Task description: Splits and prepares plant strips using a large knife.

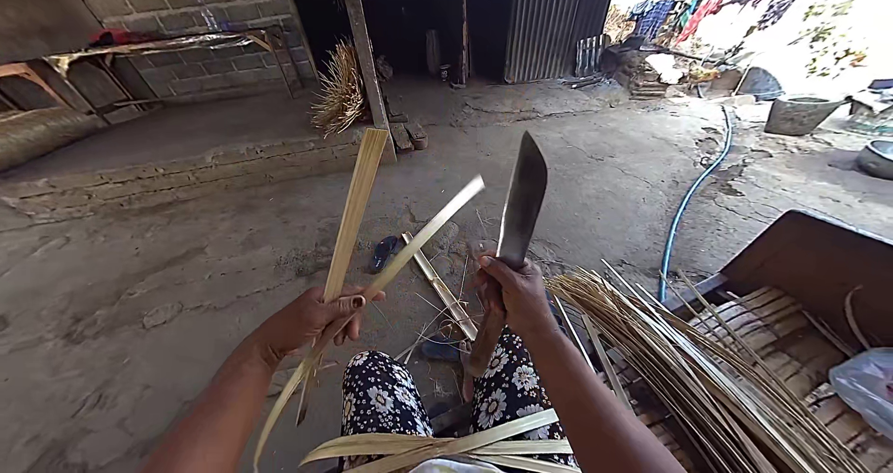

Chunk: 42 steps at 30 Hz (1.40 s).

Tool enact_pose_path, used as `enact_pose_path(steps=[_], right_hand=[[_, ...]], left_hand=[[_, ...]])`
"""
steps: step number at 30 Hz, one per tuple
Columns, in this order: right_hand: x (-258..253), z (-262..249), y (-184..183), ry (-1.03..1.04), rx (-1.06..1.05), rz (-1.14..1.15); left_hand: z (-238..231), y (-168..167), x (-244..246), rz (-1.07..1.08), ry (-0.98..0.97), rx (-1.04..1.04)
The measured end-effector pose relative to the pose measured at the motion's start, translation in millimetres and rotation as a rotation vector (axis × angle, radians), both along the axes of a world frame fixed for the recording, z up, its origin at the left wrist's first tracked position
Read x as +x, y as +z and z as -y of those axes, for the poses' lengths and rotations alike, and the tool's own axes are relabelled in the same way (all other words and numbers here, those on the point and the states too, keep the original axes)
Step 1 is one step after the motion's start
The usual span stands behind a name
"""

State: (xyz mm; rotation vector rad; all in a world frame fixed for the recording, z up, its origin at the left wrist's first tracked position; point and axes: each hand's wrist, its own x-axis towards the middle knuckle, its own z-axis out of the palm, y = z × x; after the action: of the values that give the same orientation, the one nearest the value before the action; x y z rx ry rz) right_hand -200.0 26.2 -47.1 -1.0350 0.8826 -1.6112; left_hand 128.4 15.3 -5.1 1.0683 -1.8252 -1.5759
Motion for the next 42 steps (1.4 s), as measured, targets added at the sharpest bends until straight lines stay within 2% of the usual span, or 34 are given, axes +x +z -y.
enact_pose_path(steps=[3, 8, 10, 12, 14, 18, 20, 22, 25, 28, 30, 33, 34, 39, 42], right_hand=[[-35, 1, -1, -0.161, 0.078, -0.198], [-123, 1, -2, -0.423, 0.378, -0.844], [-156, -9, 7, -0.483, 0.526, -1.124], [-183, -26, 8, -0.484, 0.555, -1.225], [-197, -49, 8, -0.489, 0.566, -1.202], [-214, -88, 16, -0.52, 0.59, -1.015], [-217, -99, 21, -0.53, 0.599, -0.976], [-218, -106, 19, -0.537, 0.61, -0.966], [-207, -113, 14, -0.492, 0.6, -0.937], [-177, -119, 10, -0.378, 0.59, -0.828], [-156, -118, 3, -0.292, 0.564, -0.745], [-132, -113, -11, -0.147, 0.515, -0.605], [-126, -112, -15, -0.108, 0.49, -0.538], [-100, -104, -40, 0.057, 0.244, -0.262], [-97, -105, -41, 0.08, 0.241, -0.242]], left_hand=[[3, 6, 13, 0.106, 0.107, -0.094], [-3, 7, 48, 0.26, 0.276, -0.215], [-7, -6, 59, 0.275, 0.245, -0.216], [-21, -24, 59, 0.217, 0.109, -0.168], [-42, -42, 41, 0.137, -0.077, -0.113], [-72, -85, -9, 0.075, -0.436, 0.05], [-81, -105, -37, 0.189, -0.512, 0.064], [-83, -116, -64, 0.439, -0.538, -0.048], [-74, -122, -90, 0.776, -0.448, -0.225], [-57, -103, -90, 0.916, -0.213, -0.34], [-48, -94, -80, 0.881, -0.009, -0.503], [-26, -107, -64, 0.791, 0.209, -0.897], [-20, -111, -63, 0.762, 0.241, -0.964], [-26, -132, -83, 0.692, 0.199, -1.002], [-38, -139, -102, 0.681, 0.174, -1.006]])
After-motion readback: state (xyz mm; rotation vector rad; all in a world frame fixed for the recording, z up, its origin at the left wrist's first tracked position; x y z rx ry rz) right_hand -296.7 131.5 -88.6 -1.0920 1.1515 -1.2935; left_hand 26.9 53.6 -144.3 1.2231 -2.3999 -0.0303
